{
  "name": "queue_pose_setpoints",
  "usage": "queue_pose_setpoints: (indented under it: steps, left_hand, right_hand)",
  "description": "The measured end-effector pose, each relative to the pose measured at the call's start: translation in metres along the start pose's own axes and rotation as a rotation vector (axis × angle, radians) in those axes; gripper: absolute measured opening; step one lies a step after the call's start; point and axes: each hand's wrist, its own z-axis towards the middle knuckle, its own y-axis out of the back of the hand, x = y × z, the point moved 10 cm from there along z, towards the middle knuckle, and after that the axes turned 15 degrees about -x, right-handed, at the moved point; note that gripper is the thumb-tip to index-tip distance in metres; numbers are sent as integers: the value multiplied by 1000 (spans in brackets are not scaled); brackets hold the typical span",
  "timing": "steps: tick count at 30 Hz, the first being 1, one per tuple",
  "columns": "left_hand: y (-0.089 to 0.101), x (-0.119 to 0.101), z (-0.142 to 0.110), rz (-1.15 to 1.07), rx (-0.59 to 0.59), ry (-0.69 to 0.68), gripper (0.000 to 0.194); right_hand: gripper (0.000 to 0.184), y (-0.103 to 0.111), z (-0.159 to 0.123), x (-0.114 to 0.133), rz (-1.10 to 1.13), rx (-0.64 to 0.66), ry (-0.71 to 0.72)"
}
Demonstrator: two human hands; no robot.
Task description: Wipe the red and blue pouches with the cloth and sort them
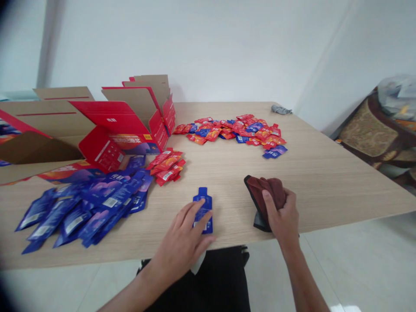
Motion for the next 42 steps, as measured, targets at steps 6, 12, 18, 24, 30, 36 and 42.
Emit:
queue_pose_setpoints:
  steps: [6, 12, 18, 24, 30, 36, 42]
  left_hand:
    - [-8, -21, -51, 34, 16, -148, 50]
    - [-1, -19, -65, 74, -54, -293, 40]
    - [7, -15, -73, 36, -146, -285, 35]
    - [3, -15, -76, 22, -198, -242, 37]
    - [11, -12, -73, -12, -299, -203, 33]
    - [7, -10, -76, -47, -282, -170, 32]
    - [9, -11, -73, -55, -253, -165, 36]
  right_hand:
    - [79, -5, 2, -3, -24, 37, 21]
    - [66, -2, -17, 58, 28, 32, 268]
    - [28, -56, -154, 161, 306, 706, 976]
    - [33, -109, -148, 163, 181, 672, 1115]
    - [32, -117, -93, 182, 76, 438, 1068]
    - [29, -67, -149, 174, 222, 697, 1024]
    - [30, -96, -152, 158, 165, 727, 1062]
